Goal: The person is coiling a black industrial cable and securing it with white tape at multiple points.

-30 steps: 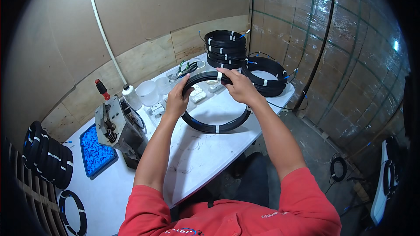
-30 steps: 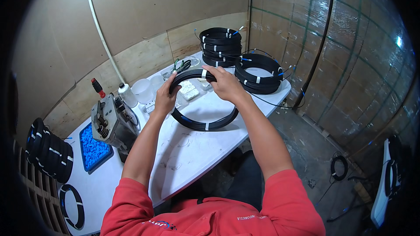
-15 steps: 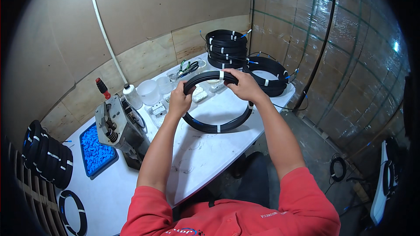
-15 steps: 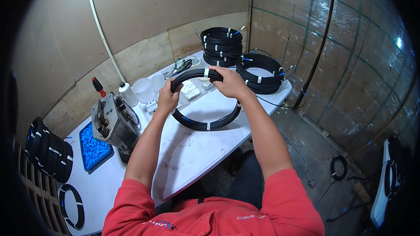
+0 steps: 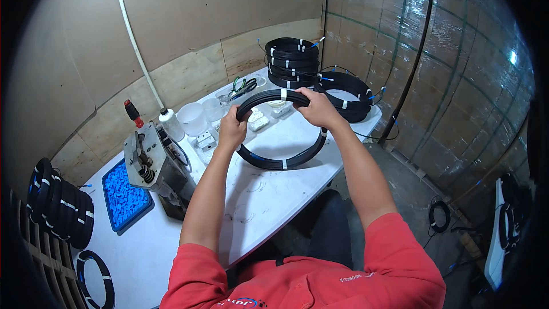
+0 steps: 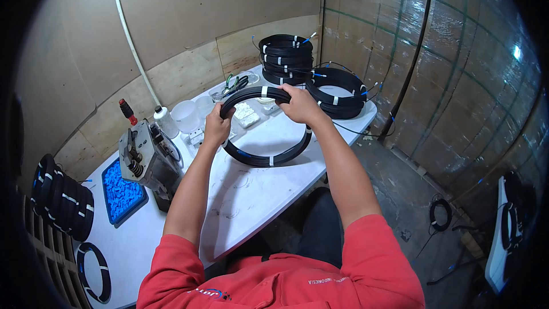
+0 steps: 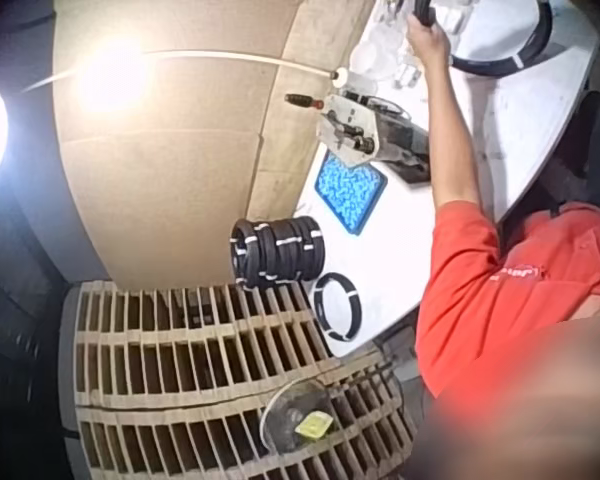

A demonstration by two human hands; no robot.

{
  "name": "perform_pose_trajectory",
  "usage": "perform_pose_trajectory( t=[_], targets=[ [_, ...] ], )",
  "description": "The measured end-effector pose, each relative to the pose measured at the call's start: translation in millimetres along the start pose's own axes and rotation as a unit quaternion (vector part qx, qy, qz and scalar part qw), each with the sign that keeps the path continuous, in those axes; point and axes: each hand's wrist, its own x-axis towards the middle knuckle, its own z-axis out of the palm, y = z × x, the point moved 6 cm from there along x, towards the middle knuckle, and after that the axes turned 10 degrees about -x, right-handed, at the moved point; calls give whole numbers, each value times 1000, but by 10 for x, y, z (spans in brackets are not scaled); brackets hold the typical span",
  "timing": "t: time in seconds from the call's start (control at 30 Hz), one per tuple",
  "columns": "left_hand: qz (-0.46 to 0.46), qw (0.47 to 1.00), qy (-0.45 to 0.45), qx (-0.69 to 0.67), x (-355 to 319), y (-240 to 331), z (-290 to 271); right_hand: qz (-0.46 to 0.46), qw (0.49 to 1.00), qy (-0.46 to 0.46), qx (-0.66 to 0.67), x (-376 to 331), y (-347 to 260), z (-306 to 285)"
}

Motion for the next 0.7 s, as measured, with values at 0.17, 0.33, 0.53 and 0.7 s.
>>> perform_pose_trajectory(
  t=[0.17,0.33,0.53,0.7],
  targets=[
    [-1,999,-26,19,-38,353,90,-4,997,67,46,48,367,-6],
    [12,999,-38,21,13,320,123,2,997,58,54,-45,345,-15],
    [-9,998,-45,-49,139,-30,72,7,997,69,35,-180,75,-13],
    [-8,998,-24,-59,67,-66,23,-6,996,75,37,-143,78,25]
  ],
)
